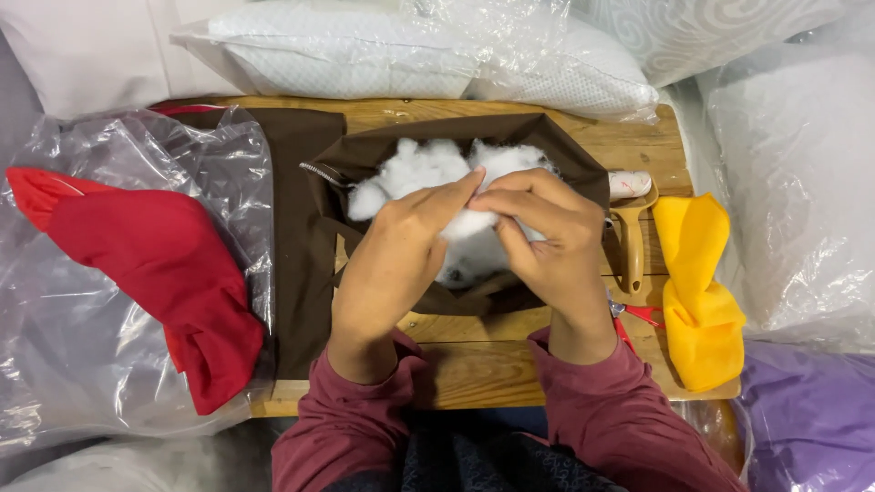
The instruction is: Stuffing a brown fabric pillowcase with white fiberfill material.
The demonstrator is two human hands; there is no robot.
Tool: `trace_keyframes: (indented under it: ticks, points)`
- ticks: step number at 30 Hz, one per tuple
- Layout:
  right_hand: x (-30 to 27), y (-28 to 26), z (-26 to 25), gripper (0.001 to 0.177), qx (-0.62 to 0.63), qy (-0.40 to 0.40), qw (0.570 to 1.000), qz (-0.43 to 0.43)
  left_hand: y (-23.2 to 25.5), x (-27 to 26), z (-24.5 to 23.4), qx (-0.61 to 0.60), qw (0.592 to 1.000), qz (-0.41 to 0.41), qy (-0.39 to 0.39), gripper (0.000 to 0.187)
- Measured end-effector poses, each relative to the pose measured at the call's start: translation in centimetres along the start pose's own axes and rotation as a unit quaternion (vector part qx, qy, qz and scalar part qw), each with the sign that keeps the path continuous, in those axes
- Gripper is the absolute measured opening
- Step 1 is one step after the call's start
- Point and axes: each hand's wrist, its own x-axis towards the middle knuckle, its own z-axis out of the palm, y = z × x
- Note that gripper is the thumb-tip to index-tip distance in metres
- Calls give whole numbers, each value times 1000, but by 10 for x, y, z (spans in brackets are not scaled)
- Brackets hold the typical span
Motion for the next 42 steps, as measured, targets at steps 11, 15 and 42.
trace_keyframes:
  ticks: [11,15,42]
  points:
    - [-8,21,-38,26,-94,118,987,60,-16,-8,-19,231,960,-82,138,52]
    - [-7,29,-45,22,-140,158,976,58,-13,0,-18,272,943,-141,132,61]
    - [10,31,-35,43,-118,-244,944,189,-35,17,-26,117,993,-24,21,21]
